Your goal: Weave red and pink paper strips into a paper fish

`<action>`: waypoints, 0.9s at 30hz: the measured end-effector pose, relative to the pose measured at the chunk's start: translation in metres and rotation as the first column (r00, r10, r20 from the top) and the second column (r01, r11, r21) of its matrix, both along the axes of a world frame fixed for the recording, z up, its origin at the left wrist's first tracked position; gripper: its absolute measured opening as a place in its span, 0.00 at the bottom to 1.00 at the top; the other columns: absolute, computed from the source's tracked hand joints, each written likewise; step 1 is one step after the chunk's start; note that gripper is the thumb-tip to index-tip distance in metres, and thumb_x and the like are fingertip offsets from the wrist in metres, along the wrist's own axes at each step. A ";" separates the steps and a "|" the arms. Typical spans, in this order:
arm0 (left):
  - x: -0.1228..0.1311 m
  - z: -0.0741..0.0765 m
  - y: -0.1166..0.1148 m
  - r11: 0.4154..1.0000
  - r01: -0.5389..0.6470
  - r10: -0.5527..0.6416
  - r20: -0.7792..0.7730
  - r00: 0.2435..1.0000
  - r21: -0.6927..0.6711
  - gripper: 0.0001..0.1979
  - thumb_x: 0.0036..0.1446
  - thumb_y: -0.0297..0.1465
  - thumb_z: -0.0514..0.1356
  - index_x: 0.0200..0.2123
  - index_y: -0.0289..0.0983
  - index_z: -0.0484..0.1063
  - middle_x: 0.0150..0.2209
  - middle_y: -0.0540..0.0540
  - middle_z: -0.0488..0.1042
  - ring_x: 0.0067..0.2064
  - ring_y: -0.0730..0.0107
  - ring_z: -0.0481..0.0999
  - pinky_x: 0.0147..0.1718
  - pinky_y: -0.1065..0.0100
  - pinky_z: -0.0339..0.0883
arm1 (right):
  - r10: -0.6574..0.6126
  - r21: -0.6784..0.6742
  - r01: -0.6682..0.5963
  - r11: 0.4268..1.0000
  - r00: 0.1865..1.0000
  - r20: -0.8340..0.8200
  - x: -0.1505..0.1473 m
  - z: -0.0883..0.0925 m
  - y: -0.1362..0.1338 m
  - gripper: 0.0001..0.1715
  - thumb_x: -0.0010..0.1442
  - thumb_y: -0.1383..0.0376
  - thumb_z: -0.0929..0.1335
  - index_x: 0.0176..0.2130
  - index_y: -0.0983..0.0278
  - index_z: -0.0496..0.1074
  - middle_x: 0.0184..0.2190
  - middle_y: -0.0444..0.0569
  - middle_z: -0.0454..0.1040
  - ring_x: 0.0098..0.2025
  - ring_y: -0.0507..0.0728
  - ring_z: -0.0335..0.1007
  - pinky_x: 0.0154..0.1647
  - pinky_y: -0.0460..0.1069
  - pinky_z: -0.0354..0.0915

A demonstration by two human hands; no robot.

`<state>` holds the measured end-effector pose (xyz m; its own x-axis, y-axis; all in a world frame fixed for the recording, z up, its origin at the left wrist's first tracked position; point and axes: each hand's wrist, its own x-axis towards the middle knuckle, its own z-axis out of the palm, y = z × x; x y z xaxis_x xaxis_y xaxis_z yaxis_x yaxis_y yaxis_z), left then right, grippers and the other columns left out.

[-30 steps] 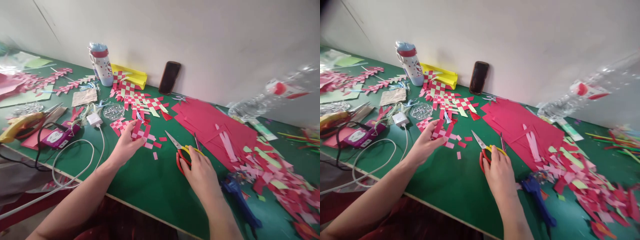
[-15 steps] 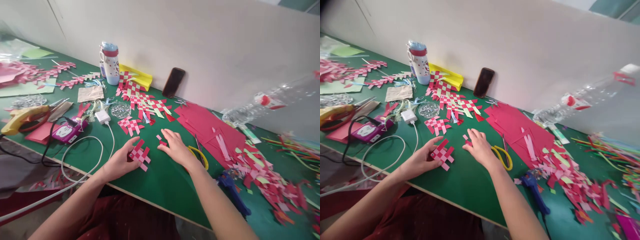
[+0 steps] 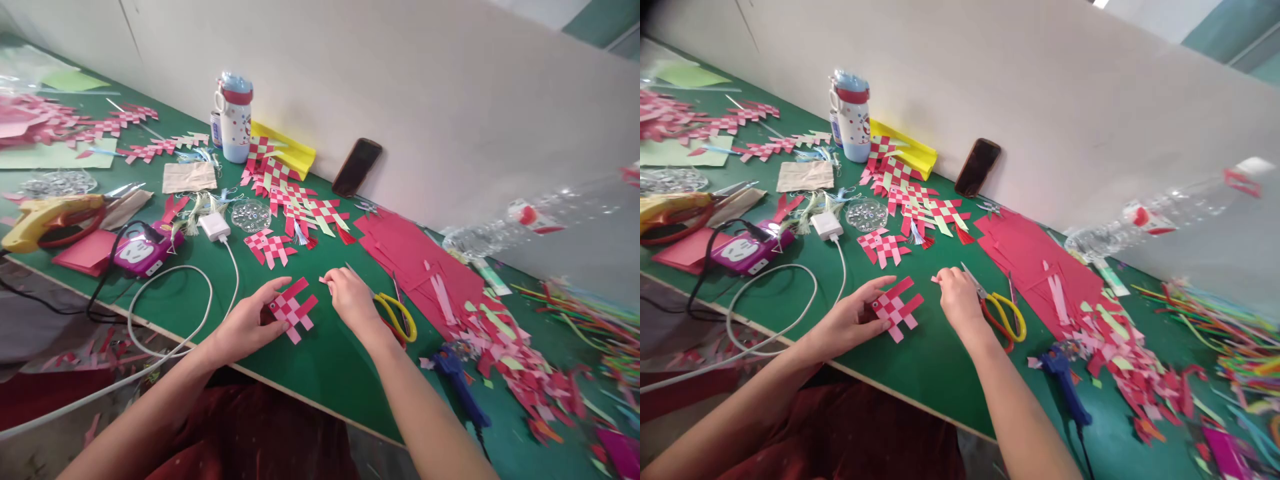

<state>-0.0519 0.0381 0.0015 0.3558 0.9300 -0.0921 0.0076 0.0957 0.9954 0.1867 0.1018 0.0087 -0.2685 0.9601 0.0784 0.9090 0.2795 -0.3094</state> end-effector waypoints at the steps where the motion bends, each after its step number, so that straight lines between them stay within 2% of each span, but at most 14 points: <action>1: 0.000 0.000 0.000 1.000 -0.002 0.002 -0.012 1.000 0.005 0.32 0.55 0.32 0.64 0.63 0.45 0.61 0.37 0.50 0.74 0.31 0.71 0.73 0.32 0.72 0.68 | -0.006 0.010 0.006 1.000 1.000 0.000 -0.002 -0.001 -0.002 0.13 0.61 0.74 0.60 0.35 0.63 0.71 0.37 0.54 0.74 0.39 0.59 0.68 0.45 0.52 0.62; 6: -0.001 -0.002 0.000 1.000 0.013 -0.012 -0.027 1.000 0.010 0.32 0.56 0.32 0.63 0.64 0.45 0.59 0.36 0.49 0.74 0.32 0.70 0.73 0.33 0.70 0.70 | -0.056 0.040 0.059 0.997 0.996 -0.075 0.002 0.008 -0.014 0.12 0.60 0.73 0.60 0.34 0.61 0.69 0.33 0.49 0.74 0.36 0.57 0.70 0.41 0.49 0.63; 8: -0.002 -0.003 0.000 0.999 0.033 -0.033 -0.019 0.999 0.009 0.33 0.57 0.33 0.62 0.65 0.45 0.58 0.38 0.49 0.74 0.34 0.69 0.74 0.35 0.69 0.70 | -0.143 0.072 0.152 0.986 0.983 -0.117 0.022 0.017 -0.023 0.10 0.62 0.69 0.60 0.36 0.60 0.70 0.34 0.48 0.75 0.37 0.56 0.72 0.41 0.49 0.64; 10: -0.001 -0.003 -0.001 0.999 0.049 -0.048 -0.028 0.998 0.011 0.32 0.58 0.34 0.62 0.65 0.46 0.57 0.40 0.48 0.73 0.36 0.68 0.75 0.36 0.68 0.71 | -0.287 0.127 0.305 0.944 0.947 -0.141 0.057 0.028 -0.035 0.10 0.62 0.64 0.61 0.38 0.60 0.71 0.36 0.49 0.77 0.39 0.57 0.73 0.43 0.50 0.65; 12: -0.001 -0.003 -0.002 1.000 0.030 -0.030 -0.044 0.999 -0.002 0.32 0.59 0.36 0.63 0.64 0.46 0.57 0.42 0.47 0.73 0.38 0.67 0.76 0.36 0.68 0.71 | -0.465 0.189 0.486 0.853 0.873 -0.150 0.106 0.041 -0.050 0.11 0.62 0.61 0.62 0.39 0.61 0.72 0.37 0.50 0.77 0.40 0.59 0.73 0.44 0.53 0.66; 15: 0.000 -0.005 -0.003 1.000 0.008 -0.008 -0.046 0.999 -0.010 0.31 0.58 0.39 0.63 0.63 0.45 0.57 0.43 0.47 0.75 0.40 0.64 0.78 0.37 0.67 0.72 | -0.718 0.269 0.729 0.630 0.678 -0.156 0.189 0.057 -0.077 0.14 0.63 0.60 0.62 0.43 0.64 0.73 0.38 0.53 0.77 0.41 0.61 0.73 0.45 0.57 0.67; 17: 0.000 -0.007 -0.002 1.000 0.003 -0.003 -0.075 0.997 0.001 0.32 0.58 0.41 0.63 0.63 0.44 0.58 0.42 0.46 0.77 0.39 0.62 0.79 0.36 0.67 0.73 | -0.830 0.278 0.829 0.485 0.536 -0.152 0.239 0.062 -0.094 0.15 0.66 0.60 0.63 0.46 0.66 0.73 0.41 0.54 0.77 0.42 0.61 0.73 0.46 0.58 0.68; 19: -0.001 -0.010 -0.002 1.000 -0.017 0.017 -0.114 0.993 0.006 0.34 0.56 0.43 0.65 0.63 0.43 0.59 0.44 0.45 0.78 0.41 0.59 0.79 0.37 0.65 0.74 | -0.884 0.243 0.881 0.406 0.446 -0.139 0.279 0.060 -0.108 0.20 0.65 0.57 0.67 0.53 0.64 0.69 0.51 0.52 0.72 0.48 0.58 0.72 0.48 0.58 0.70; 20: -0.001 -0.012 -0.001 1.000 -0.029 0.030 -0.133 0.991 0.009 0.35 0.55 0.44 0.65 0.63 0.43 0.59 0.43 0.45 0.78 0.41 0.58 0.79 0.38 0.64 0.74 | -0.899 0.219 0.897 0.384 0.418 -0.133 0.295 0.057 -0.112 0.21 0.65 0.58 0.68 0.55 0.64 0.68 0.53 0.53 0.71 0.49 0.59 0.72 0.48 0.59 0.71; 22: -0.002 -0.015 -0.001 1.000 -0.016 0.015 -0.169 0.986 -0.005 0.37 0.54 0.46 0.66 0.63 0.44 0.59 0.44 0.45 0.79 0.42 0.55 0.80 0.39 0.62 0.75 | -0.906 0.151 0.909 0.387 0.406 -0.120 0.318 0.047 -0.119 0.22 0.65 0.58 0.68 0.55 0.64 0.68 0.54 0.53 0.70 0.50 0.59 0.71 0.48 0.59 0.71; 24: -0.003 -0.016 -0.001 1.000 -0.011 0.010 -0.204 0.979 -0.004 0.38 0.53 0.48 0.65 0.64 0.45 0.58 0.44 0.45 0.79 0.42 0.54 0.80 0.38 0.61 0.76 | -0.896 0.091 0.904 0.418 0.426 -0.124 0.333 0.035 -0.123 0.21 0.65 0.58 0.67 0.55 0.63 0.68 0.54 0.53 0.70 0.49 0.59 0.71 0.48 0.58 0.71; 27: -0.002 -0.016 -0.002 0.998 -0.068 0.068 -0.235 0.970 0.010 0.37 0.53 0.50 0.65 0.63 0.48 0.59 0.43 0.47 0.80 0.41 0.54 0.80 0.37 0.61 0.76 | -0.860 0.086 0.878 0.471 0.479 -0.175 0.346 0.023 -0.130 0.21 0.65 0.58 0.67 0.55 0.63 0.68 0.53 0.53 0.70 0.49 0.59 0.71 0.48 0.58 0.71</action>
